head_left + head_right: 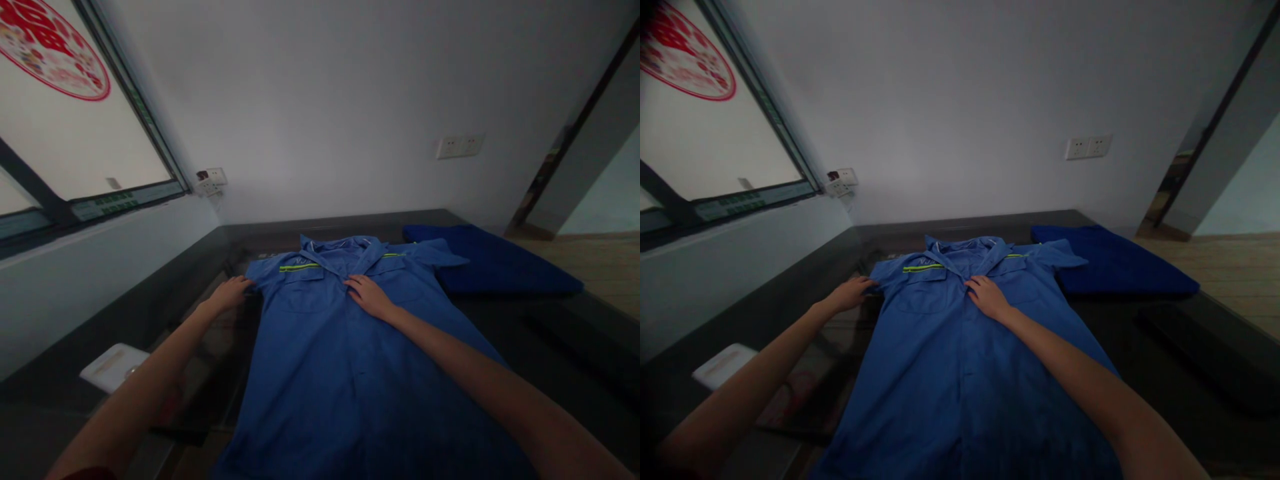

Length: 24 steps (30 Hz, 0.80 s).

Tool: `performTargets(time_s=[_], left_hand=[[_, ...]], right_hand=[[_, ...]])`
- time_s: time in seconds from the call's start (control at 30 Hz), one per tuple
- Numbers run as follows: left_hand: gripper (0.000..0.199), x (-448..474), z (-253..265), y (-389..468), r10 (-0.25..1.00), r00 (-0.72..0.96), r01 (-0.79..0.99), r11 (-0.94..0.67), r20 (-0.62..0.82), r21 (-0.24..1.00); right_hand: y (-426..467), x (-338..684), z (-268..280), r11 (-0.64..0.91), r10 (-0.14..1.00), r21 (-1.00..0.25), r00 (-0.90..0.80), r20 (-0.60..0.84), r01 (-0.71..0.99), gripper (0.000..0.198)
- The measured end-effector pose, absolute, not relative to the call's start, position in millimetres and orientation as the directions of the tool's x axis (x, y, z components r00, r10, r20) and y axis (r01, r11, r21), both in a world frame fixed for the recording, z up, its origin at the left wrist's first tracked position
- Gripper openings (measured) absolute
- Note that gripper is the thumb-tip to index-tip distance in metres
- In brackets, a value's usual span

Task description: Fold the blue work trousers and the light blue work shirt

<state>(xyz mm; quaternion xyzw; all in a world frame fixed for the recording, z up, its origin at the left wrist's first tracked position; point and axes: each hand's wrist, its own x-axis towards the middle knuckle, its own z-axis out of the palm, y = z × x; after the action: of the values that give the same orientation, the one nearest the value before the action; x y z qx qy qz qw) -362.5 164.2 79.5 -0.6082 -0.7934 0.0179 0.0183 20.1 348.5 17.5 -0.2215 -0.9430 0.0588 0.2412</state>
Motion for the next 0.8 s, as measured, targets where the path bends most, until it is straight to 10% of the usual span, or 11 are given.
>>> performTargets(time_s=[0.43, 0.63, 0.8], left_hand=[[0.052, -352, 31, 167, 0.950, -0.306, 0.944, 0.294, 0.063, 0.153], [0.044, -288, 69, 120, 0.925, -0.243, 0.904, 0.107, 0.292, 0.414], [0.033, -225, 113, 18, 0.983, -0.042, 0.648, 0.163, -0.179, 0.744]], right_hand=[[308, 65, 49, 0.904, 0.384, -0.333, -0.852, 0.357, 0.268, 0.041], [265, 162, 103, 0.719, 0.505, -0.607, -0.854, 0.120, 0.339, 0.039], [218, 278, 102, 0.371, 0.676, -0.742, -0.710, -0.196, 0.558, 0.034]])
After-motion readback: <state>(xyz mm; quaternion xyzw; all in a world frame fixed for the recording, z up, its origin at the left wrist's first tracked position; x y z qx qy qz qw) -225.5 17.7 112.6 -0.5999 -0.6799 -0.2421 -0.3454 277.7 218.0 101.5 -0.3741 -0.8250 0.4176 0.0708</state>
